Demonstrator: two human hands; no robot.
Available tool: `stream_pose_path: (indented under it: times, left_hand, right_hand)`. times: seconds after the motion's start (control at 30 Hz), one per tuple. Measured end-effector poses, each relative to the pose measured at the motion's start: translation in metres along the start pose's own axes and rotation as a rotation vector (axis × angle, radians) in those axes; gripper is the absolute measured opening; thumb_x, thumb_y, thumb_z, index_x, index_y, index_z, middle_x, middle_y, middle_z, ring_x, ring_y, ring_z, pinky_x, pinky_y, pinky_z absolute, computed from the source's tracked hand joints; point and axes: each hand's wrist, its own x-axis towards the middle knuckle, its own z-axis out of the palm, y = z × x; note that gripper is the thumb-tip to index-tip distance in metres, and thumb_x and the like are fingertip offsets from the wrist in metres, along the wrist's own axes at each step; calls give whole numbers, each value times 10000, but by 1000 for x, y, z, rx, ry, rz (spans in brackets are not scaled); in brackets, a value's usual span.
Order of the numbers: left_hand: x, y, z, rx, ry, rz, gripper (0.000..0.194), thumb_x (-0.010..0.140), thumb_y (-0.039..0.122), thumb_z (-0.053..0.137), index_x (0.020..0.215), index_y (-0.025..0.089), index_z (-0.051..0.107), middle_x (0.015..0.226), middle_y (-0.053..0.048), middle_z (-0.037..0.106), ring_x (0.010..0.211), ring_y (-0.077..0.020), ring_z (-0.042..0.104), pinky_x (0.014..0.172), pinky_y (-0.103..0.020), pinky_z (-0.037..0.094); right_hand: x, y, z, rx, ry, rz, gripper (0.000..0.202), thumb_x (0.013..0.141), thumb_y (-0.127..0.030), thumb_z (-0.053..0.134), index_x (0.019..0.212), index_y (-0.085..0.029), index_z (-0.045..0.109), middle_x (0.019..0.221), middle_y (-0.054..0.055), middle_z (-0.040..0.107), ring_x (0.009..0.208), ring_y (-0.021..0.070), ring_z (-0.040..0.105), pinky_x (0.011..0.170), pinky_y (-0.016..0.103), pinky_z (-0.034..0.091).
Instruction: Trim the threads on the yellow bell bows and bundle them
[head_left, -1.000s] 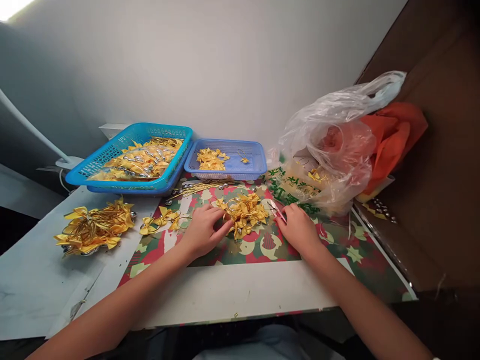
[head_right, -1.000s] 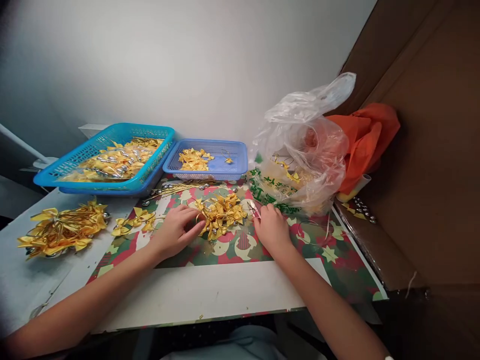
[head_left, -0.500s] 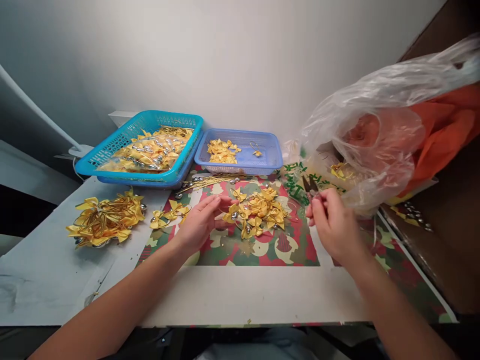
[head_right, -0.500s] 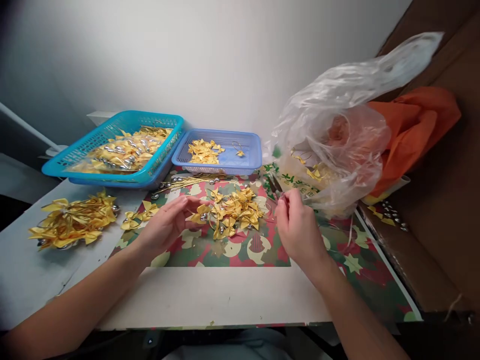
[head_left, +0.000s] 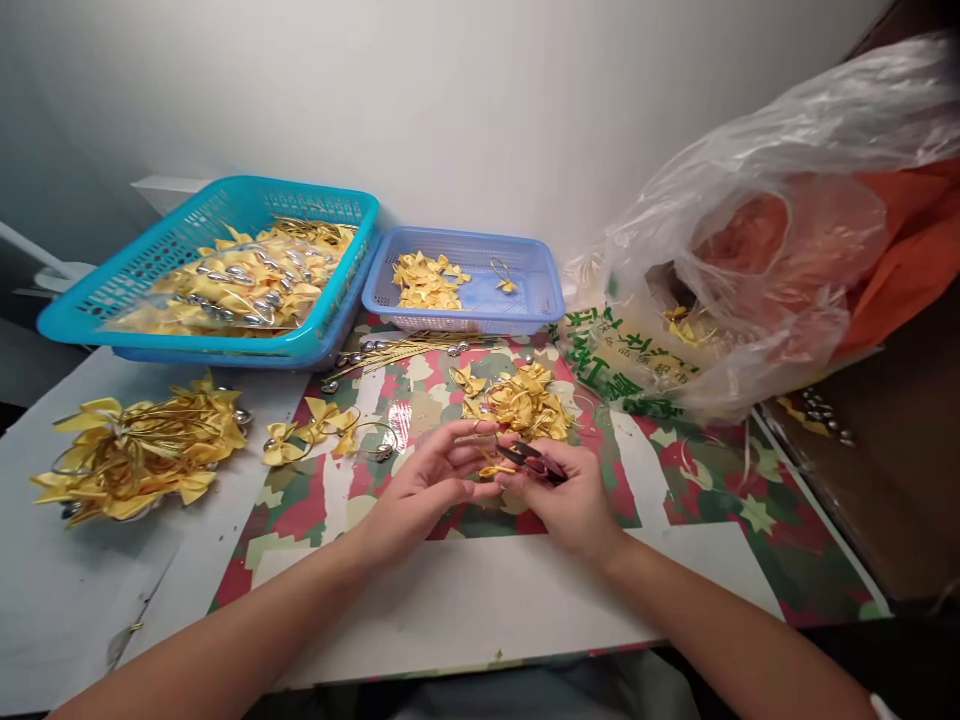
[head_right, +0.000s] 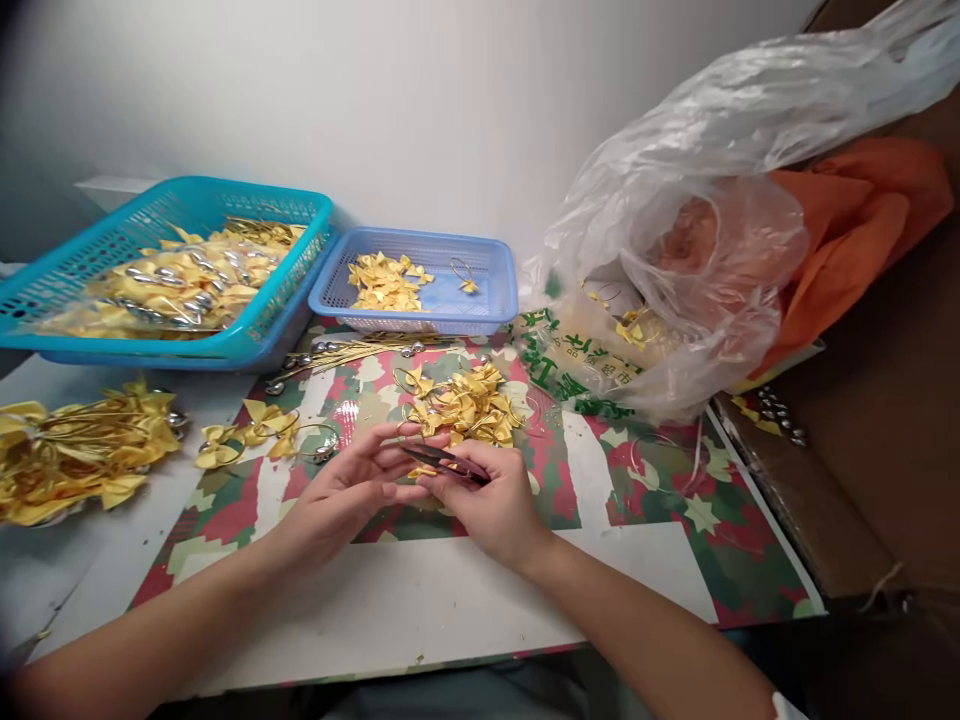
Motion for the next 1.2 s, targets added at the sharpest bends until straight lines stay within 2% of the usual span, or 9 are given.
stream_pose_path:
  times: [0.17,0.27,0.37,0.5,0.7,0.8,0.9,1.07,1.2]
  left_hand:
    - [3,4,-3,-78,110,-127,109,839,252,598,937,209,614,1056,-51,649,840,-167,647,600,-270,613]
    - [5,3,-3,-136,-33,-335,215,832,379,631,944,198,596,819,-23,632,580,-129,623,409,-209,548]
    - [3,2,-1,-173,-136,-425,236,781,295,703,973,209,598,718,13,604,478,-102,602,375,-172,521]
    - [1,4,-1,-165,-129,-414,275,748,235,757,980,213,611,703,31,592,469,-82,596,411,-162,531]
    - [4,2,-1,-96,17,-264,222,735,232,795,857,188,616,737,38,604,547,-72,635,502,-152,539]
    - [5,-1,-4,-32,132,-149,223,733,283,800,849,179,641,800,17,627,636,-86,647,562,-175,566]
    - [5,-4,-8,-4,188,-116,247,731,304,802,890,184,656,825,0,655,686,-96,644,626,-198,580]
    - [5,-6,-9,9,220,-91,247,730,283,801,905,192,652,815,-1,682,737,-121,662,661,-218,581]
    - [5,-4,-4,5,220,-84,248,709,238,815,884,185,647,819,0,692,759,-125,678,686,-214,578]
  right_hand:
    - [3,-1,-11,132,-143,-51,204,656,-365,810,604,-206,694,551,-2,646,489,128,559,458,246,468]
    - [4,-2,-12,233,-305,-64,173,708,-349,775,617,-223,698,570,-2,658,508,136,603,491,258,503]
    - [5,-1,-11,239,-391,-68,162,720,-333,771,630,-221,695,607,3,675,533,134,617,516,253,507]
    - [6,1,-11,153,-416,-73,244,739,-426,745,645,-209,685,595,10,659,524,126,588,513,243,487]
    - [1,3,-19,78,-236,-45,372,743,-559,709,877,-215,661,644,-16,565,529,108,497,499,235,437]
    - [-3,0,-28,26,-137,-90,532,842,-701,469,953,-210,641,661,-3,511,519,117,428,467,250,385]
    - [-2,-7,-37,-192,-157,-220,521,948,-602,322,804,-200,620,657,20,538,540,134,454,498,267,379]
    - [5,-13,-40,-593,-164,-452,323,956,-416,429,782,-195,588,635,14,571,557,135,498,542,261,370]
    - [6,-12,-34,-772,-92,-491,239,938,-331,483,780,-186,590,621,8,570,555,131,492,548,254,348]
